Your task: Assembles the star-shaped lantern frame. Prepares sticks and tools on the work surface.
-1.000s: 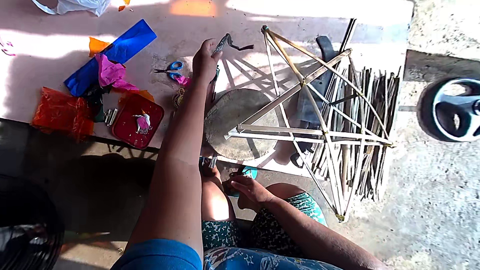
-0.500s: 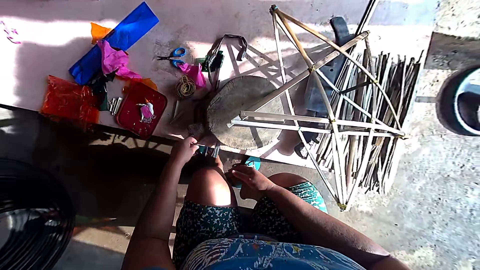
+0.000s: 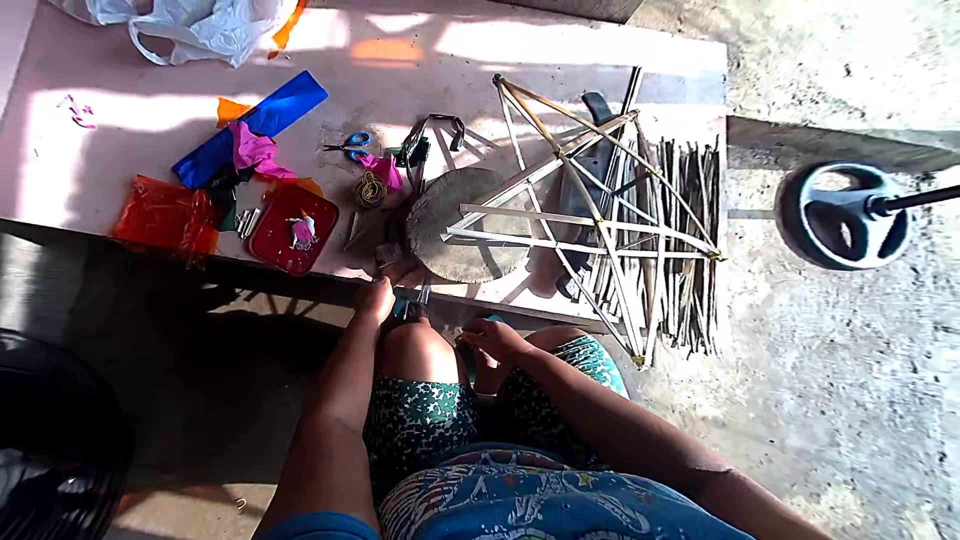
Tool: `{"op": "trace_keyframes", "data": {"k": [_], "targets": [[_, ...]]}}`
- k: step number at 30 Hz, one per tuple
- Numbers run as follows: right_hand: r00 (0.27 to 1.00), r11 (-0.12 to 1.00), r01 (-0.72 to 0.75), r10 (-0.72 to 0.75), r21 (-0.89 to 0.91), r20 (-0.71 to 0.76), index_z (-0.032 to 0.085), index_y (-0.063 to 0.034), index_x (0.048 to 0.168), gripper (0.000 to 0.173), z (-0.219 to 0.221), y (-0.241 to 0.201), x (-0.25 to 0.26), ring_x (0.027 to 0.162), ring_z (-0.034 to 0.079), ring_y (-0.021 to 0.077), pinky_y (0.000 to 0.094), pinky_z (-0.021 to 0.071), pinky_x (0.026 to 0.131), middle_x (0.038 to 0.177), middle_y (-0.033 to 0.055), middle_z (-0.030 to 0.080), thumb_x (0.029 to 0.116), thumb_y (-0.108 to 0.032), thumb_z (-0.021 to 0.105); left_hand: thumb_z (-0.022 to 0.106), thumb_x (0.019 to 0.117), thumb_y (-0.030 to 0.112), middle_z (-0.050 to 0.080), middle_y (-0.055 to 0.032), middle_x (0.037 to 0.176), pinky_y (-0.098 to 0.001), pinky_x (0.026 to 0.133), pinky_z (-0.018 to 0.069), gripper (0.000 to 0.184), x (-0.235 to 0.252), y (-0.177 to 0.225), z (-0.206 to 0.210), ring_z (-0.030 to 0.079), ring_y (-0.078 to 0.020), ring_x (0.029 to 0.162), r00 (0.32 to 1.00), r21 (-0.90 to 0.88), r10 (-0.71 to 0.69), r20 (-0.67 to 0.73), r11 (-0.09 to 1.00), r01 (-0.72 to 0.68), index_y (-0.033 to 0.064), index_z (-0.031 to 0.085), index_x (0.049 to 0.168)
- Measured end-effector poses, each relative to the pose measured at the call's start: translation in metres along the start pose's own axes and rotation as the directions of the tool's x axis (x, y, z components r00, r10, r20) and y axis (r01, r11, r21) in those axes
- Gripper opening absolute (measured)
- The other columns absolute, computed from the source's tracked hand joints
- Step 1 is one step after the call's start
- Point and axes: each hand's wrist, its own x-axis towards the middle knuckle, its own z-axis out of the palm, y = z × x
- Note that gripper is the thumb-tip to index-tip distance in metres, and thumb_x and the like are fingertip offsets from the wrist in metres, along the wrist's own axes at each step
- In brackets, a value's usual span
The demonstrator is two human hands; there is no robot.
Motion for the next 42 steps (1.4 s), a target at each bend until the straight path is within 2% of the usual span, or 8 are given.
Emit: {"op": "trace_keyframes", "data": {"k": [6,9,11,16,25,30,33,42], "targets": [[0.988,0.983,0.116,-0.1,0.14,-0.115,0.063,0.0016,0.131,0.039,0.001,-0.019,-0.025,0.115,0.066,0.0231,0.0404,0.0494,0.105,0.126,0.0182,0.067,0.1071,-0.027,0.054,0.065,0.098,0.027,0.069,-0.0267,0.111,-0.0667,0.091,0.0498,0.032,-0.062,0.018,-0.059,0.065,-0.0444,0.11,0.998,-0.183,0.015,0.066,0.983,-0.003,-0.0026,0.068,0.109],[0.96,0.917,0.267,-0.228,0.296,-0.159,0.062,0.0067,0.129,0.038,0.012,-0.055,-0.049,0.113,0.067,0.0195,0.0358,0.05,0.105,0.124,0.019,0.068,0.1086,-0.023,0.05,0.067,0.097,0.018,0.068,-0.0225,0.095,-0.0587,0.084,0.0517,0.022,-0.114,0.024,-0.089,0.066,-0.037,0.091,0.984,-0.369,0.175,-0.019,0.914,-0.169,-0.0033,0.068,0.103],[0.946,0.844,0.324,-0.285,0.428,-0.153,0.058,0.0058,0.136,0.043,0.022,-0.079,-0.067,0.116,0.065,0.0175,0.0339,0.0495,0.104,0.128,0.0174,0.067,0.1101,-0.025,0.044,0.066,0.0962,0.014,0.064,-0.0138,0.081,-0.045,0.07,0.0531,0.015,-0.156,0.034,-0.099,0.062,-0.0241,0.072,0.96,-0.431,0.27,-0.071,0.86,-0.273,-0.0015,0.067,0.099],[0.897,0.505,0.442,-0.258,0.741,-0.359,0.061,0.0075,0.124,0.031,0.032,-0.109,-0.102,0.097,0.07,0.0125,0.03,0.0563,0.092,0.108,0.0115,0.071,0.1104,-0.012,0.041,0.063,0.0934,0.015,0.06,-0.0057,0.077,-0.0383,0.068,0.0487,0.014,-0.224,0.051,-0.091,0.057,-0.016,0.07,0.927,-0.449,0.369,-0.062,0.82,-0.356,0.0014,0.064,0.096],[0.723,0.493,0.677,-0.308,0.546,-0.619,0.06,0.0037,0.12,0.036,-0.016,-0.083,-0.151,0.089,0.073,0.0119,0.03,0.0585,0.087,0.099,0.0079,0.075,0.1128,-0.015,0.029,0.065,0.0936,0.013,0.052,0.0016,0.066,-0.0275,0.058,0.0438,0.011,-0.268,0.055,-0.049,0.048,-0.0074,0.057,0.833,-0.48,0.537,0.138,0.771,-0.418,0.0022,0.063,0.094],[0.696,0.509,0.718,-0.504,0.474,-0.512,0.064,0.0035,0.113,0.039,-0.024,-0.076,-0.176,0.09,0.074,0.0143,0.0326,0.0596,0.089,0.098,0.0079,0.076,0.1113,-0.014,0.029,0.069,0.0966,0.026,0.068,-0.0056,0.093,-0.0296,0.08,0.0538,0.037,-0.277,0.067,-0.071,0.063,-0.0089,0.082,0.814,-0.561,0.52,-0.259,0.604,-0.565,-0.0027,0.064,0.118],[0.695,0.482,0.709,-0.602,0.514,-0.394,0.066,0.0013,0.11,0.039,-0.015,-0.081,-0.19,0.09,0.074,0.0122,0.0319,0.0595,0.09,0.094,0.0051,0.076,0.1097,-0.013,0.03,0.067,0.099,0.02,0.068,-0.0142,0.119,-0.0297,0.087,0.057,0.032,-0.28,0.089,-0.092,0.068,-0.0136,0.099,0.698,-0.5,0.483,-0.529,0.487,-0.716,-0.0033,0.066,0.12],[0.644,0.599,0.759,-0.632,0.255,-0.431,0.065,0.0007,0.114,0.024,-0.011,-0.081,-0.212,0.092,0.067,0.0037,0.0262,0.0553,0.089,0.098,0.0014,0.071,0.1033,-0.011,0.048,0.071,0.095,0.008,0.063,-0.0115,0.136,-0.0282,0.089,0.0572,0.011,-0.298,0.128,-0.112,0.068,-0.0102,0.104,0.679,-0.49,0.472,-0.561,0.472,-0.733,-0.0025,0.074,0.098]]}}
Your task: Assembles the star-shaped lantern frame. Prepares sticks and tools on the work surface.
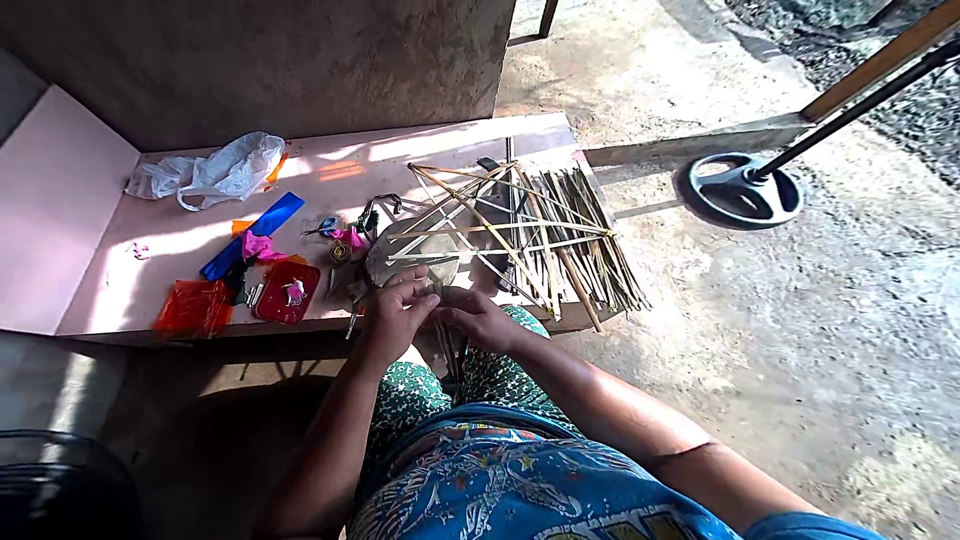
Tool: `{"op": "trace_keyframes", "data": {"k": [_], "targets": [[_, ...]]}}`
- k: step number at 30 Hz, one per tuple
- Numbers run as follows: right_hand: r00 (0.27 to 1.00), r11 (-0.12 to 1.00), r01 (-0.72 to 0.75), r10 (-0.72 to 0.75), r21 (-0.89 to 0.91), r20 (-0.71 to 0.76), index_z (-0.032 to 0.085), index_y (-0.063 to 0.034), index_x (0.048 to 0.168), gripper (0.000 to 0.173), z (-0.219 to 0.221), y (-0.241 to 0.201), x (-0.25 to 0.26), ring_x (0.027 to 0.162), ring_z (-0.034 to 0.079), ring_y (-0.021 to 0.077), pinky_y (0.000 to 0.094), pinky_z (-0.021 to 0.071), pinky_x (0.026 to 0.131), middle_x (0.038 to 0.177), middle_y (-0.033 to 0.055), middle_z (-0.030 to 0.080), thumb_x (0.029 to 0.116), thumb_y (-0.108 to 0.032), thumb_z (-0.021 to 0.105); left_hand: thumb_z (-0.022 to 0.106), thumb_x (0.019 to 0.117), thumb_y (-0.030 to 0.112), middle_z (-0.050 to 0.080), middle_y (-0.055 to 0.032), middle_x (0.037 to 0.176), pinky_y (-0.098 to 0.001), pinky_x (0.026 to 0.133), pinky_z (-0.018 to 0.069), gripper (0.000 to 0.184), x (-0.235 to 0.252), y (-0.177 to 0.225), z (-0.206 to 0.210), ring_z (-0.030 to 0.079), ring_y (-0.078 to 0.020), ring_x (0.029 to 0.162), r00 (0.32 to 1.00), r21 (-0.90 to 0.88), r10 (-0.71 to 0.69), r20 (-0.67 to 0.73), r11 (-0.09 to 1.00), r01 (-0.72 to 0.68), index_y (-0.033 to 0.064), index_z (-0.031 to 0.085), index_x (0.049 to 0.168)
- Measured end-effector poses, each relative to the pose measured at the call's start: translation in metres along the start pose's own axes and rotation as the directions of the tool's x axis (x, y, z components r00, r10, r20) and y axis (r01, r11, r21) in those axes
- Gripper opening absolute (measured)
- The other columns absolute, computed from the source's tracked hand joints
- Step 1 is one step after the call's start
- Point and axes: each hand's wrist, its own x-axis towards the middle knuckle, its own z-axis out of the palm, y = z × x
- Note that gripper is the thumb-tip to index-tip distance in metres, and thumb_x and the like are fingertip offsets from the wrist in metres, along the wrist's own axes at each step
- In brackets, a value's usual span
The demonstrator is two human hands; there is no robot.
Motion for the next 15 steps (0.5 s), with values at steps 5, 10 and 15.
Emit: {"op": "trace_keyframes", "data": {"k": [5,10,15], "targets": [[0.969,0.983,0.142,-0.163,-0.119,-0.185,0.064,0.0019,0.116,0.021,-0.003,-0.006,0.001,0.099,0.068,0.008,0.027,0.0574,0.09,0.116,0.0087,0.068,0.0981,-0.009,0.063,0.073,0.0927,0.006,0.064,-0.0122,0.136,-0.0313,0.097,0.0544,0.012,-0.001,0.003,-0.003,0.064,-0.0121,0.118,1.0,0.068,0.005,0.013,0.998,-0.006,-0.0035,0.073,0.087],[0.953,0.981,0.193,-0.195,-0.031,-0.23,0.069,0.0001,0.102,0.008,0.0,-0.012,0.008,0.093,0.069,0.0052,0.0237,0.0583,0.085,0.107,0.005,0.072,0.0955,-0.002,0.065,0.071,0.0945,0.009,0.068,-0.0098,0.134,-0.0357,0.104,0.0521,0.015,0.003,0.003,-0.008,0.064,-0.0128,0.124,0.998,0.129,0.065,0.003,0.99,-0.065,-0.0009,0.076,0.084],[0.953,0.979,0.199,-0.205,-0.049,-0.223,0.069,-0.0004,0.1,0.006,0.002,-0.012,0.01,0.093,0.068,0.0045,0.0224,0.0574,0.085,0.107,0.0045,0.071,0.0963,-0.001,0.065,0.063,0.0971,0.007,0.069,-0.0102,0.132,-0.0362,0.102,0.0523,0.021,0.002,0.003,-0.007,0.066,-0.0125,0.12,0.996,0.12,0.079,-0.027,0.99,-0.075,-0.002,0.075,0.082]]}}
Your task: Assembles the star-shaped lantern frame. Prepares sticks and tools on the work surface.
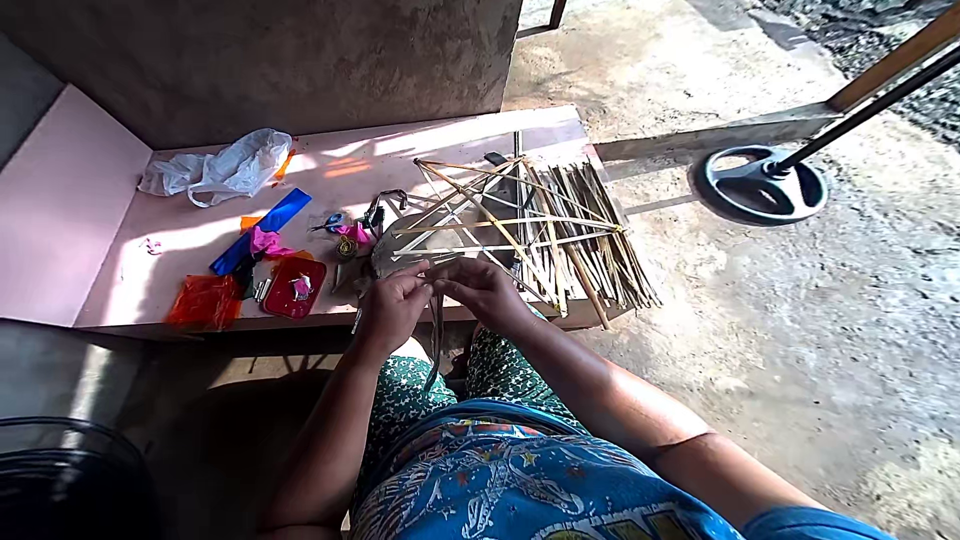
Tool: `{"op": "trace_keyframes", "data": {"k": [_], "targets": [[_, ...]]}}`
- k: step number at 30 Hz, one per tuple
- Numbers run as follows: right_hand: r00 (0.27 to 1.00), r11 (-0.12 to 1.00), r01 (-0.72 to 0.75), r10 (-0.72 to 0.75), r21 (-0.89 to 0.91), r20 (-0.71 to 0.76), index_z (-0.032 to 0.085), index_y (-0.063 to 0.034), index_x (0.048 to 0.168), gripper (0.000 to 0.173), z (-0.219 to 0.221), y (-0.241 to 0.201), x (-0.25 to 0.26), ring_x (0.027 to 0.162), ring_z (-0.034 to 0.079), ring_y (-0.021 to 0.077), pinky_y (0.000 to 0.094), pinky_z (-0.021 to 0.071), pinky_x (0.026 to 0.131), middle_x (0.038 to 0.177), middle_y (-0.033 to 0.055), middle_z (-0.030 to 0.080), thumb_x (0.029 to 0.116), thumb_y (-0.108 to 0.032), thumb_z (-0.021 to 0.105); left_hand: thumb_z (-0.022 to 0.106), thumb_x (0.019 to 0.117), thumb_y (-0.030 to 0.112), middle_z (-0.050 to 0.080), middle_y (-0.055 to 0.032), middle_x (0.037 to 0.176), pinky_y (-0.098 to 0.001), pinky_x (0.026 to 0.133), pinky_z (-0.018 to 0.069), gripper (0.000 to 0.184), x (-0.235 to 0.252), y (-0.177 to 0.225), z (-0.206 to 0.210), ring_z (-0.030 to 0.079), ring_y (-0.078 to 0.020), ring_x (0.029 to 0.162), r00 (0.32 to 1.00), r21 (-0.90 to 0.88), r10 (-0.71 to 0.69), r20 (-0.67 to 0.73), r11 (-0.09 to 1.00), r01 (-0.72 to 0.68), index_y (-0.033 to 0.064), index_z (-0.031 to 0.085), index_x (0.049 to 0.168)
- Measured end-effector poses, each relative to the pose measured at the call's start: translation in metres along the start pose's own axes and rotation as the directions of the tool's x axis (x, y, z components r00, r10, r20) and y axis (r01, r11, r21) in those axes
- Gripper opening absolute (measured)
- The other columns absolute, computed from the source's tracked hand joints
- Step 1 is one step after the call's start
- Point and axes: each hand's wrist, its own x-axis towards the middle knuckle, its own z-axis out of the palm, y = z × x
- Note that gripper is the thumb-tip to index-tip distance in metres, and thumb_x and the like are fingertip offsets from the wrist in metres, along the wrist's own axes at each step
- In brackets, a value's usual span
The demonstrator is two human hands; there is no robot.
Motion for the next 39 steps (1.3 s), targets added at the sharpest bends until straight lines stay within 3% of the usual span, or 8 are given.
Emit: {"op": "trace_keyframes", "data": {"k": [8,10,13,18,22,26,33,39], "targets": [[0.972,0.956,0.22,-0.232,-0.195,-0.04,0.069,0.0044,0.1,0.011,0.006,0.007,0.0,0.099,0.067,0.0106,0.0286,0.0564,0.091,0.105,0.011,0.069,0.0932,-0.002,0.063,0.058,0.0966,0.004,0.071,-0.0107,0.128,-0.0345,0.102,0.0512,0.024,0.001,-0.002,0.011,0.066,-0.0123,0.119,0.993,-0.038,0.008,-0.115,0.999,-0.013,-0.0018,0.071,0.078],[0.973,0.962,0.207,-0.221,-0.175,-0.061,0.068,0.0034,0.101,0.011,0.007,0.009,0.0,0.101,0.067,0.0092,0.0277,0.0559,0.092,0.106,0.0096,0.069,0.0952,-0.003,0.062,0.057,0.0996,0.008,0.072,-0.0078,0.124,-0.0308,0.094,0.0539,0.022,0.002,-0.006,0.01,0.068,-0.0079,0.108,0.991,-0.096,-0.042,-0.124,0.995,0.03,0.0001,0.073,0.088],[0.991,0.997,0.073,-0.075,-0.022,-0.112,0.064,-0.002,0.104,0.007,0.004,0.012,0.0,0.093,0.068,0.0049,0.0246,0.0578,0.086,0.107,0.0036,0.07,0.1011,-0.005,0.057,0.052,0.1049,0.009,0.074,-0.0043,0.103,-0.0263,0.077,0.0567,0.024,0.004,-0.011,0.01,0.068,-0.006,0.083,0.984,-0.309,-0.135,-0.115,0.946,0.094,0.0027,0.072,0.116],[0.972,0.915,-0.135,0.196,0.381,-0.126,0.054,-0.0107,0.103,0.014,0.001,0.012,0.003,0.075,0.065,0.0047,0.0242,0.0556,0.075,0.099,-0.0003,0.071,0.1078,-0.008,0.041,0.042,0.1076,0.006,0.074,-0.0037,0.104,-0.0242,0.071,0.0568,0.027,0.009,-0.012,0.009,0.068,-0.0077,0.08,0.939,-0.691,-0.334,-0.083,0.698,0.187,0.0053,0.067,0.099],[0.902,0.743,-0.243,0.41,0.624,-0.137,0.055,-0.0107,0.104,0.022,-0.004,0.012,0.005,0.063,0.059,0.004,0.0198,0.0506,0.063,0.098,0.0038,0.072,0.1112,-0.014,0.035,0.035,0.1121,0.017,0.072,-0.0054,0.094,-0.0142,0.048,0.0435,0.029,0.013,-0.016,0.0,0.056,-0.0023,0.055,0.841,-0.866,-0.541,-0.012,0.426,0.262,0.0075,0.062,0.103],[0.8,0.549,-0.215,0.574,0.808,-0.177,0.05,-0.011,0.114,0.023,-0.024,0.016,0.01,0.074,0.068,0.0084,0.0236,0.0567,0.07,0.11,0.0056,0.072,0.1134,-0.021,0.029,0.03,0.1132,0.02,0.072,-0.0056,0.091,-0.0154,0.049,0.0495,0.031,0.008,-0.035,-0.02,0.061,-0.0042,0.055,0.785,-0.957,-0.619,-0.015,0.236,0.167,0.0095,0.059,0.107],[0.687,0.534,-0.057,0.634,0.844,-0.355,0.052,-0.0107,0.115,0.026,-0.073,0.029,0.009,0.082,0.071,0.0101,0.0275,0.0607,0.08,0.096,0.0018,0.069,0.1135,-0.025,0.03,0.037,0.112,0.018,0.068,-0.0007,0.078,-0.0187,0.061,0.058,0.03,-0.014,-0.08,-0.065,0.067,-0.0061,0.063,0.659,-0.964,-0.718,-0.226,0.262,-0.046,0.0089,0.06,0.096],[0.57,0.685,0.097,0.557,0.722,-0.604,0.048,-0.0123,0.112,0.018,-0.116,0.033,0.002,0.087,0.071,0.0102,0.0289,0.0592,0.085,0.096,0.0009,0.07,0.1121,-0.018,0.031,0.037,0.1118,0.019,0.067,0.0004,0.074,-0.0197,0.062,0.058,0.031,-0.031,-0.102,-0.09,0.067,-0.0065,0.062,0.566,-0.928,-0.742,-0.359,0.351,-0.127,0.0097,0.06,0.093]]}}
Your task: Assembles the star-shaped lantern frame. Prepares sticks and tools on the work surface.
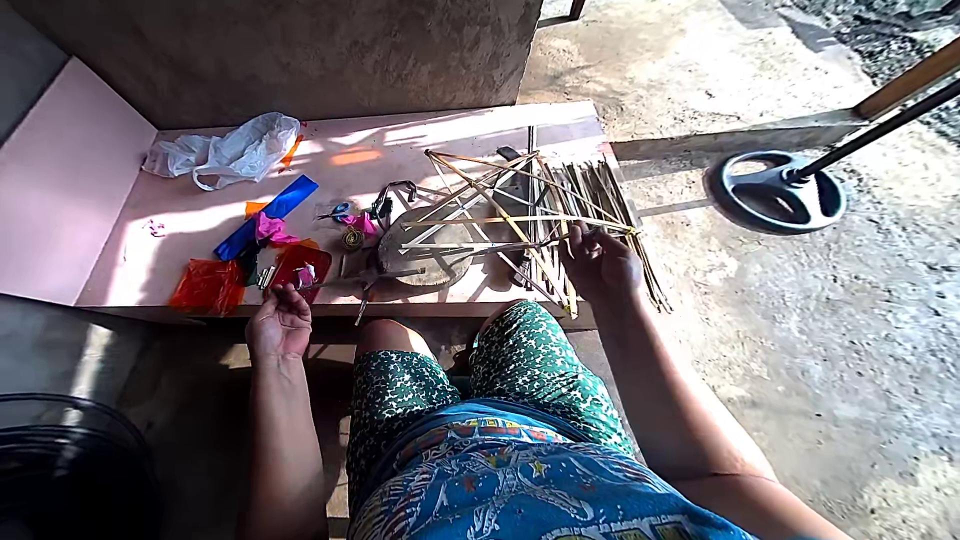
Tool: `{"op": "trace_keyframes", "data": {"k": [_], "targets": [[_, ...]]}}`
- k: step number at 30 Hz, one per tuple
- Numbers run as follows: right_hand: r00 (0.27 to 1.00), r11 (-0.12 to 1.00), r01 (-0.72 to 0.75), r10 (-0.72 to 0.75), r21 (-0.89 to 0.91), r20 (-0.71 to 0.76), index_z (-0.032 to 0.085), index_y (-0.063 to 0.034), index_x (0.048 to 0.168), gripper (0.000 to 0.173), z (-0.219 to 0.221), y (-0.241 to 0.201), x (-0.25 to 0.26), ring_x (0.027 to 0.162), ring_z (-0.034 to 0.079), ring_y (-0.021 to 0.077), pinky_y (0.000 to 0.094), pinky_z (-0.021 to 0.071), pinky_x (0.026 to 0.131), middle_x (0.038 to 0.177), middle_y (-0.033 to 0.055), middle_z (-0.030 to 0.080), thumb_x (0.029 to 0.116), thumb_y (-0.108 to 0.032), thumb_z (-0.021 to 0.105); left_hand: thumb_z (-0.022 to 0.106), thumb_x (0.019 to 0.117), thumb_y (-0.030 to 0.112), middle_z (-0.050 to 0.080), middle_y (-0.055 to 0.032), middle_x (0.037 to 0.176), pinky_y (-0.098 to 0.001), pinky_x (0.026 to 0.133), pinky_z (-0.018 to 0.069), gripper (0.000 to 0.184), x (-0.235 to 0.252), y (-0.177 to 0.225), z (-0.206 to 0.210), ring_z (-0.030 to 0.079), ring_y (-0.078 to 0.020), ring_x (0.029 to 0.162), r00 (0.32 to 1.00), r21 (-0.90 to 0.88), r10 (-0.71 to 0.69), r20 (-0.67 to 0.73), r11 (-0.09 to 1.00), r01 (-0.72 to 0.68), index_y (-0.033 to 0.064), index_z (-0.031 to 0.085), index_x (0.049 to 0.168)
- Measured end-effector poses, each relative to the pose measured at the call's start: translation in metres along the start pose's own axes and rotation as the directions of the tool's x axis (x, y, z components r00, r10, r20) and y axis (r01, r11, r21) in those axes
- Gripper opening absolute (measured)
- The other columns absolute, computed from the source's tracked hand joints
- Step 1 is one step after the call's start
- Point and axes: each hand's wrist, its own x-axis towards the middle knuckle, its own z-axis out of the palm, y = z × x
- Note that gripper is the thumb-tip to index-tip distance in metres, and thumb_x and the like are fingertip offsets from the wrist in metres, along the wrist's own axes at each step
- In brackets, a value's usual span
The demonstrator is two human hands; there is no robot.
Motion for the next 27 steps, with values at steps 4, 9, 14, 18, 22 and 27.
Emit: {"op": "trace_keyframes", "data": {"k": [4,9,14,18,22,27], "targets": [[0.954,0.951,0.298,-0.301,-0.083,-0.015,0.045,-0.0093,0.115,0.016,-0.017,-0.017,0.019,0.093,0.073,0.0158,0.0327,0.0588,0.088,0.1,0.0047,0.071,0.1128,-0.015,0.03,0.035,0.1122,0.018,0.068,0.0011,0.073,-0.0193,0.062,0.0577,0.033,-0.001,-0.004,0.004,0.068,-0.0059,0.064,1.0,0.015,0.009,-0.028,1.0,-0.009,0.0116,0.06,0.091],[0.782,0.61,0.619,-0.421,-0.495,0.459,0.05,-0.0121,0.108,0.005,-0.017,-0.009,0.005,0.065,0.061,-0.0004,0.0205,0.0555,0.07,0.075,-0.0113,0.06,0.1077,-0.017,0.048,0.038,0.1122,0.021,0.067,-0.001,0.073,-0.0203,0.059,0.0577,0.03,-0.016,-0.043,0.028,0.067,-0.0075,0.061,0.987,0.182,-0.159,0.033,0.972,0.15,0.0096,0.059,0.094],[0.735,0.037,0.582,0.404,-0.813,0.545,0.065,-0.0063,0.131,0.041,0.014,0.052,-0.027,0.062,0.056,0.02,0.0445,0.0519,0.066,0.072,0.0087,0.062,0.0976,-0.029,0.072,0.038,0.1123,0.019,0.066,-0.0055,0.078,-0.0218,0.058,0.0561,0.025,-0.026,-0.089,0.046,0.065,-0.0104,0.061,0.918,0.422,-0.372,0.14,0.861,0.284,0.0054,0.056,0.103],[0.548,-0.008,0.586,0.741,-0.811,0.389,0.06,-0.0033,0.138,0.046,0.02,0.117,-0.033,0.083,0.062,0.0279,0.05,0.0512,0.085,0.099,0.019,0.067,0.1034,-0.033,0.061,0.039,0.1123,0.019,0.066,-0.0075,0.08,-0.0231,0.059,0.056,0.024,-0.014,-0.112,0.045,0.065,-0.0117,0.062,0.884,0.491,-0.453,0.116,0.8,0.345,0.0031,0.056,0.107],[0.494,0.056,0.505,0.8,-0.861,0.342,0.065,0.006,0.119,0.033,0.02,0.156,-0.024,0.084,0.061,0.0229,0.0422,0.0515,0.084,0.1,0.0193,0.066,0.1062,-0.023,0.056,0.04,0.1122,0.02,0.066,-0.0071,0.079,-0.0235,0.061,0.0564,0.026,0.012,-0.122,0.03,0.065,-0.0117,0.063,0.877,0.501,-0.477,0.055,0.773,0.389,0.0022,0.058,0.107],[0.501,0.092,0.35,0.823,-0.932,0.269,0.066,0.0054,0.112,0.028,0.017,0.196,0.005,0.067,0.052,0.0098,0.0297,0.0479,0.069,0.085,0.0083,0.061,0.105,-0.021,0.058,0.038,0.1127,0.021,0.066,-0.008,0.08,-0.023,0.061,0.056,0.028,0.054,-0.133,0.013,0.065,-0.0118,0.063,0.853,0.478,-0.52,-0.047,0.738,0.476,0.001,0.057,0.108]]}}
